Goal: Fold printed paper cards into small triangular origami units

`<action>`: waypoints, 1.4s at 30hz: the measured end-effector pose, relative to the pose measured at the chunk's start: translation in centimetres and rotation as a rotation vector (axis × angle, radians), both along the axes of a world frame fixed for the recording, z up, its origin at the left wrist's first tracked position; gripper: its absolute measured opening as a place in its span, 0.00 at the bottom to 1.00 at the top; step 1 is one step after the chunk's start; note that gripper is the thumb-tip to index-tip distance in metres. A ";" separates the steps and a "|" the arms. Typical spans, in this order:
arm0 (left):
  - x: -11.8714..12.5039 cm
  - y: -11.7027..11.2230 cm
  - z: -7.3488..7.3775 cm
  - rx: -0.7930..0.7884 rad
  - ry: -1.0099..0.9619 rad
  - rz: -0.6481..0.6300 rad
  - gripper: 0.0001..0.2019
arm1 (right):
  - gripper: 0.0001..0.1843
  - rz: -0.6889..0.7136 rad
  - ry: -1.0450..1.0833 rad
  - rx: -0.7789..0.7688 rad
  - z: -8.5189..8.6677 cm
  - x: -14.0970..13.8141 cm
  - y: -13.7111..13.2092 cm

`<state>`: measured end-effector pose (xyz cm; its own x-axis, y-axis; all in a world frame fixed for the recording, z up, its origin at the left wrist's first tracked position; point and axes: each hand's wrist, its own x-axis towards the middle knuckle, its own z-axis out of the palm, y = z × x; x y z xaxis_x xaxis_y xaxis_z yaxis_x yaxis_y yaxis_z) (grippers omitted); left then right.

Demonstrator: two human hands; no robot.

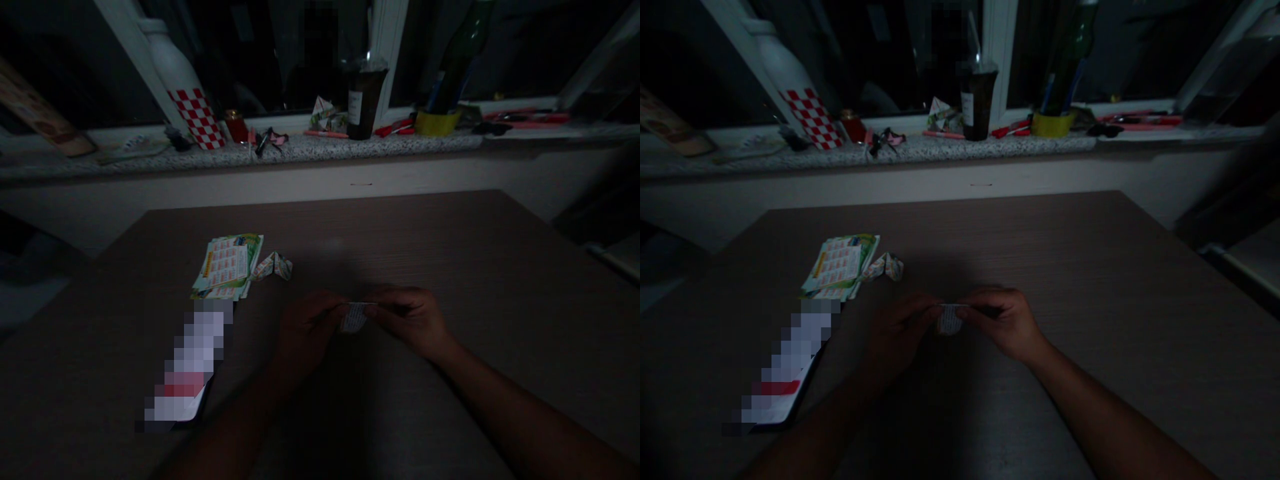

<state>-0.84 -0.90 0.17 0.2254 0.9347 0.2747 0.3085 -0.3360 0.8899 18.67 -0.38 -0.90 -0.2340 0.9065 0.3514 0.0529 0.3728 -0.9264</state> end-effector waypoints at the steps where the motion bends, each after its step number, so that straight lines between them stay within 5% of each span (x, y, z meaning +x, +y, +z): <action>1: 0.0 0.0 0.0 0.011 0.003 -0.001 0.07 | 0.04 0.002 -0.003 0.006 0.0 0.0 0.0; 21: -0.1 -0.3 0.1 0.020 -0.016 0.060 0.07 | 0.04 -0.018 -0.041 0.120 0.5 -0.1 0.0; 42: 0.1 0.0 -0.2 -0.106 -0.126 0.146 0.07 | 0.09 0.029 -0.199 0.015 -0.2 -0.2 0.2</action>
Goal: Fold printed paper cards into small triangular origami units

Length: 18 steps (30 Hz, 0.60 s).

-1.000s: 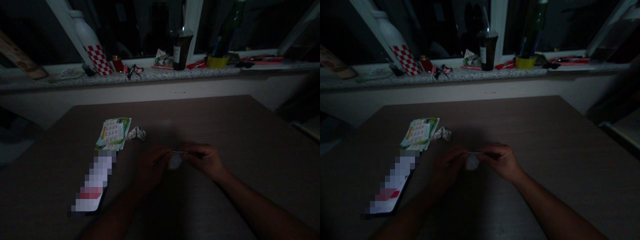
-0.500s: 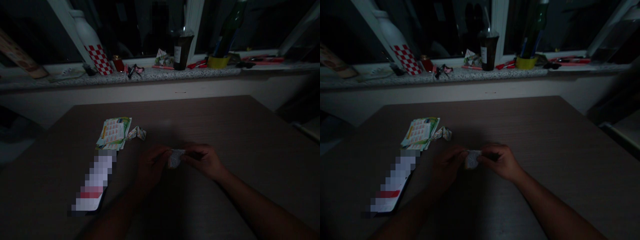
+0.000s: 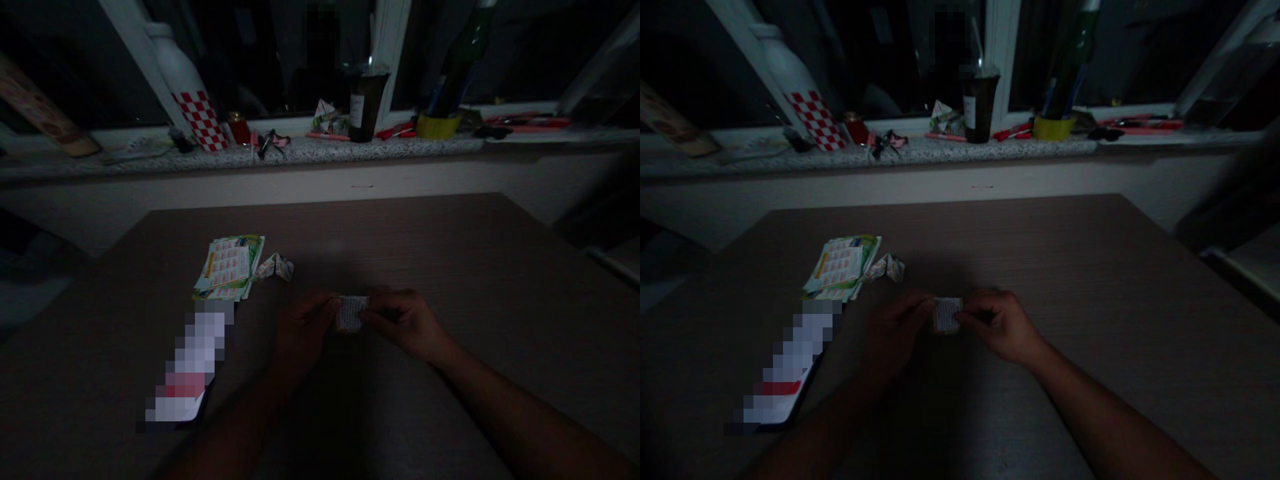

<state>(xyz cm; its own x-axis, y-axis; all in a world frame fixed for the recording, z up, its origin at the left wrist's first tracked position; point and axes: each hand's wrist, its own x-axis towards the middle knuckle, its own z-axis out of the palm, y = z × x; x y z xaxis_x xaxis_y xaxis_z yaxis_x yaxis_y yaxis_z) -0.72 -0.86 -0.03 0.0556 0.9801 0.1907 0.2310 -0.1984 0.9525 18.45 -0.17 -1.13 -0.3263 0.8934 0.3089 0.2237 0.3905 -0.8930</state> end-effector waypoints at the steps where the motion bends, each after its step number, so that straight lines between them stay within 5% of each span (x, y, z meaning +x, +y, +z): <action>1: 0.0 0.0 0.0 -0.020 -0.009 0.007 0.07 | 0.09 0.003 -0.001 -0.025 0.0 0.0 0.0; 18: -0.3 0.9 -0.9 -0.152 -0.144 0.056 0.08 | 0.09 -0.040 -0.052 -0.145 -1.3 -0.6 0.3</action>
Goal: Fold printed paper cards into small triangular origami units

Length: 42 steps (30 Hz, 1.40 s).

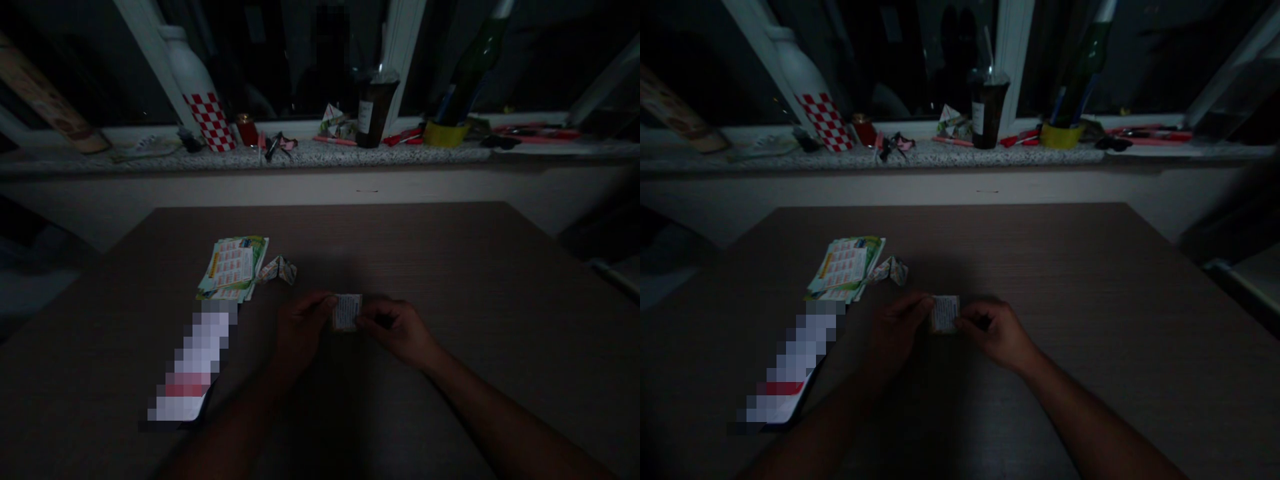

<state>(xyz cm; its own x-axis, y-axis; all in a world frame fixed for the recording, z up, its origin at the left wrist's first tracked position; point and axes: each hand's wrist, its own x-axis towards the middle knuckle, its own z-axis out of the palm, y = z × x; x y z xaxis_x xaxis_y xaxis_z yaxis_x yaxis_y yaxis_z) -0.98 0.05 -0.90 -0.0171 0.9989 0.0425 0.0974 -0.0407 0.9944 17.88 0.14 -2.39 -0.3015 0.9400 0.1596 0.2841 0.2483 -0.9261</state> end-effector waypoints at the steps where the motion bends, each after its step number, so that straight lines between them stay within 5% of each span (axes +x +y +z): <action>1: 0.0 0.1 -0.1 -0.004 -0.010 -0.001 0.08 | 0.09 0.002 -0.006 -0.006 0.0 0.0 0.0; 16: -0.2 0.9 -1.3 -0.094 -0.107 0.065 0.09 | 0.03 -0.108 0.111 -0.041 -1.5 0.4 0.4; 21: -1.4 0.8 -0.6 0.207 0.229 -0.006 0.04 | 0.02 -0.098 0.087 0.067 -0.9 0.9 0.7; 26: -2.0 0.7 0.2 0.540 0.570 -0.047 0.02 | 0.04 -0.099 0.044 0.351 -0.1 1.6 0.9; 32: -1.6 0.2 0.5 0.768 0.660 -0.105 0.07 | 0.09 -0.043 -0.046 0.637 0.5 1.7 0.6; 42: -1.0 0.0 0.5 0.916 0.701 -0.255 0.04 | 0.11 -0.023 -0.143 0.874 1.1 0.4 -0.2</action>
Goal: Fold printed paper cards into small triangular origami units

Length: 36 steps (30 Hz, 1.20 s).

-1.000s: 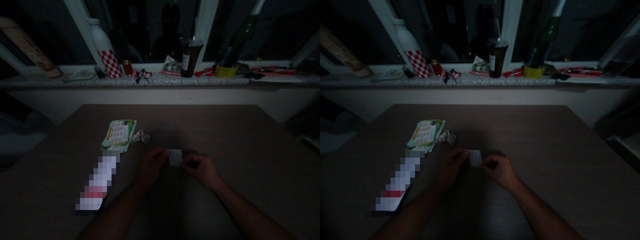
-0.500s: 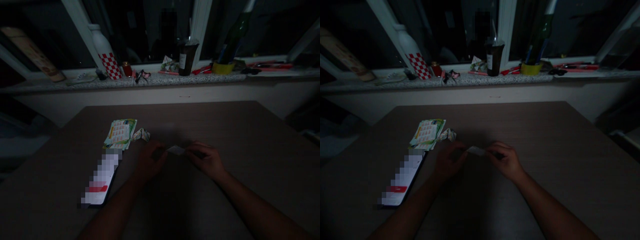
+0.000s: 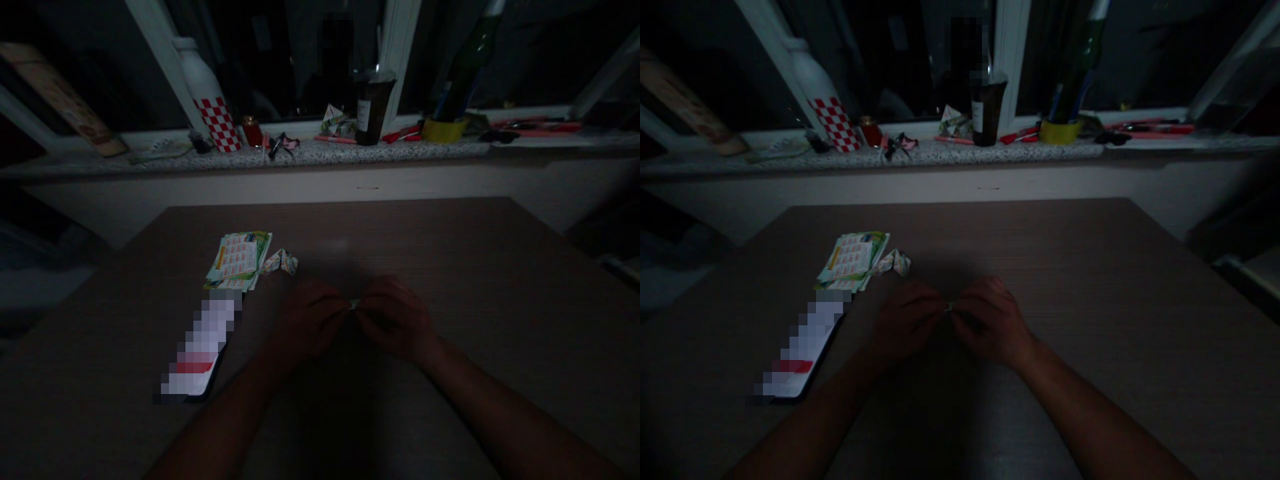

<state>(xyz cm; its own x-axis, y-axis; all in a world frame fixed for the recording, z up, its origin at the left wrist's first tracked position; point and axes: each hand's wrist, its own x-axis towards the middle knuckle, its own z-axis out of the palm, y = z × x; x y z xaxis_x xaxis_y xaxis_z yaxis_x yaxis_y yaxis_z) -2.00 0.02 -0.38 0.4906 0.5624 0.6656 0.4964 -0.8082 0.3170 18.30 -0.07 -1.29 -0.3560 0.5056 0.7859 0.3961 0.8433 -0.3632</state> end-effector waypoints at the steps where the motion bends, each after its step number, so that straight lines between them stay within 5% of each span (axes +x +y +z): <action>1: 0.2 -0.1 -0.1 0.002 0.014 -0.016 0.04 | 0.10 0.012 -0.007 0.020 -0.1 -0.2 0.0; 13: 0.7 -0.8 0.9 -0.006 0.147 -0.073 0.02 | 0.04 0.037 -0.116 0.041 -0.3 -0.1 0.1; 26: 1.5 -0.1 0.2 -0.064 0.188 -0.118 0.03 | 0.03 0.017 -0.131 0.040 0.3 0.7 0.2; 36: -0.9 0.0 1.2 -0.215 0.077 0.024 0.03 | 0.05 -0.105 -0.095 -0.023 0.8 3.4 1.3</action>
<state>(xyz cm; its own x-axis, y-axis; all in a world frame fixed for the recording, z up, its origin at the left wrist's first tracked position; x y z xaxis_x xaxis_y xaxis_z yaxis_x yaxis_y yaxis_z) -2.90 0.07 0.85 0.5206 0.6994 0.4897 0.5440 -0.7137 0.4411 21.70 1.19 -0.51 -0.3725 0.5614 0.7389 0.5155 0.7873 -0.3383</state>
